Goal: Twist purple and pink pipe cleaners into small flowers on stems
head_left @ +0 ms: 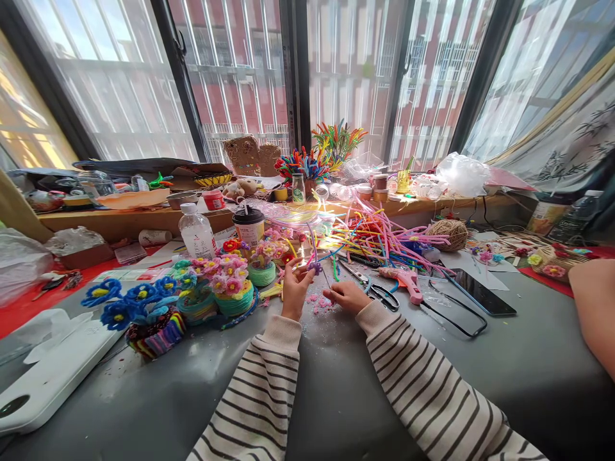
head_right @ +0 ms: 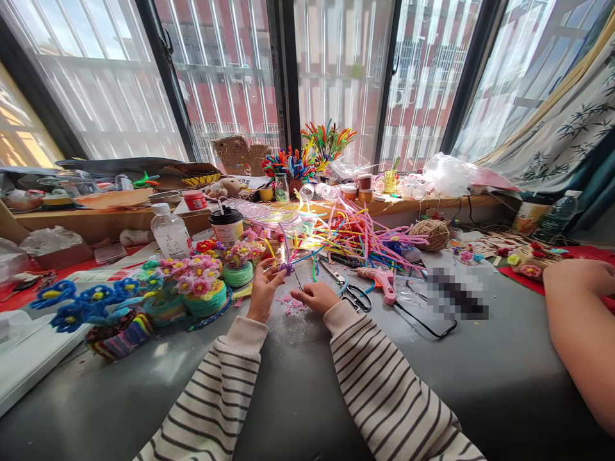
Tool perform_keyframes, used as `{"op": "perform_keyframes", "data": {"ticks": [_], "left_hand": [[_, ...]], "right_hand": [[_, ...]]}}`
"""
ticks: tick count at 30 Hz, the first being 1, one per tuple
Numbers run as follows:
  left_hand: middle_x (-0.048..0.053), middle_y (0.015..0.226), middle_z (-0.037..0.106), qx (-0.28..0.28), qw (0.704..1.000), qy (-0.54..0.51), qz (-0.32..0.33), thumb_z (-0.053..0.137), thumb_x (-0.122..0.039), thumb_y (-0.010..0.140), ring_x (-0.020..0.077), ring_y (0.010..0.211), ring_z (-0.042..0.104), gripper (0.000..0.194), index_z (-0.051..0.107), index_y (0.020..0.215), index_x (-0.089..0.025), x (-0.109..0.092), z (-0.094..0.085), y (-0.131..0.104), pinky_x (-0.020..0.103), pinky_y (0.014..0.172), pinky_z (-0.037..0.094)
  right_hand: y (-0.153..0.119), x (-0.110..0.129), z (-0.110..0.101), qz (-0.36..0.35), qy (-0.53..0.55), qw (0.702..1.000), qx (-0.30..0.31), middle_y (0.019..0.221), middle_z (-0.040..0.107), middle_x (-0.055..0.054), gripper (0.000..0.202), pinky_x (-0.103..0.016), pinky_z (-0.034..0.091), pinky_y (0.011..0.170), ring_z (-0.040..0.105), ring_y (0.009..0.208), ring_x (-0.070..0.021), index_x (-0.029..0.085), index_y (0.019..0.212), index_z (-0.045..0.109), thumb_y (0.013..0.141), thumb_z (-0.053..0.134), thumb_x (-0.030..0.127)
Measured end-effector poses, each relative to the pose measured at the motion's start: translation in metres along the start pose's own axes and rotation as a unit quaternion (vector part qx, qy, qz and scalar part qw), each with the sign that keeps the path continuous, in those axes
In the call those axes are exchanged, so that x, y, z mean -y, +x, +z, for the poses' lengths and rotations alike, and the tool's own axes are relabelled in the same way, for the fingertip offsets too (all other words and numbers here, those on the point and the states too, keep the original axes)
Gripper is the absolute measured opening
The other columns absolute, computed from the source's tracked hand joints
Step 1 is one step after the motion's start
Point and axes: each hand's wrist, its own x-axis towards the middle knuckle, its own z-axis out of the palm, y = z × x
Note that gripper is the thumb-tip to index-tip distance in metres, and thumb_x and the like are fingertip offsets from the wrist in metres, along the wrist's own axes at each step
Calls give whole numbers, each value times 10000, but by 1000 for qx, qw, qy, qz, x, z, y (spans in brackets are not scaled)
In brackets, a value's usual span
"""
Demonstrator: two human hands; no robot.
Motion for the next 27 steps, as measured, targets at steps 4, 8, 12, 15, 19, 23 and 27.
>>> {"op": "perform_keyframes", "data": {"ticks": [4, 8, 12, 15, 19, 23, 27], "left_hand": [[8, 745, 561, -5, 1000, 9, -3, 603, -242, 579, 99, 663, 544, 440, 417, 974, -194, -4, 1, -1, 204, 578, 400], [12, 739, 583, -13, 1000, 0, -5, 608, -240, 571, 107, 663, 554, 456, 415, 983, -193, -4, 1, 0, 215, 593, 396], [6, 726, 594, -32, 999, -5, 3, 616, -238, 563, 109, 666, 565, 442, 420, 956, -191, -1, -1, 0, 233, 627, 403], [14, 722, 596, -28, 1000, -2, 2, 610, -238, 576, 120, 674, 571, 436, 415, 962, -186, 3, -2, 1, 244, 632, 413], [9, 725, 593, -21, 1000, -1, 9, 608, -239, 584, 114, 681, 567, 436, 405, 966, -190, 5, -3, 2, 242, 640, 409], [9, 733, 581, -34, 999, 3, 0, 615, -243, 576, 107, 668, 559, 444, 388, 951, -180, 7, -3, 4, 239, 632, 405], [15, 744, 572, -40, 999, 7, 1, 619, -248, 568, 111, 659, 557, 449, 377, 940, -175, 8, -4, 5, 239, 611, 405]], "right_hand": [[1, -3, 2, 1, -3, 1000, -4, 492, 511, 4, 512, -192, 268, 470, 422, 477, -71, 132, 521, 524, 736, 327, 553], [2, -5, 3, 7, -9, 1000, -11, 466, 508, 6, 483, -191, 267, 467, 418, 462, -69, 131, 499, 537, 732, 374, 522], [2, -4, 6, 5, -7, 1000, -7, 476, 520, 3, 470, -187, 271, 468, 435, 473, -71, 132, 495, 545, 747, 377, 492], [3, -3, 9, 8, -9, 1000, 0, 495, 536, -1, 463, -188, 277, 474, 451, 485, -76, 134, 511, 548, 763, 364, 477], [5, 0, 13, 2, 0, 1000, 8, 530, 552, -14, 502, -193, 308, 515, 479, 529, -91, 138, 517, 547, 789, 299, 479], [5, 1, 16, 13, 34, 999, 4, 531, 548, -14, 539, -194, 331, 537, 487, 536, -97, 144, 515, 545, 785, 256, 510], [7, -1, 19, 31, 53, 998, -16, 490, 519, -7, 541, -187, 332, 516, 470, 499, -90, 140, 496, 541, 774, 275, 519]]}}
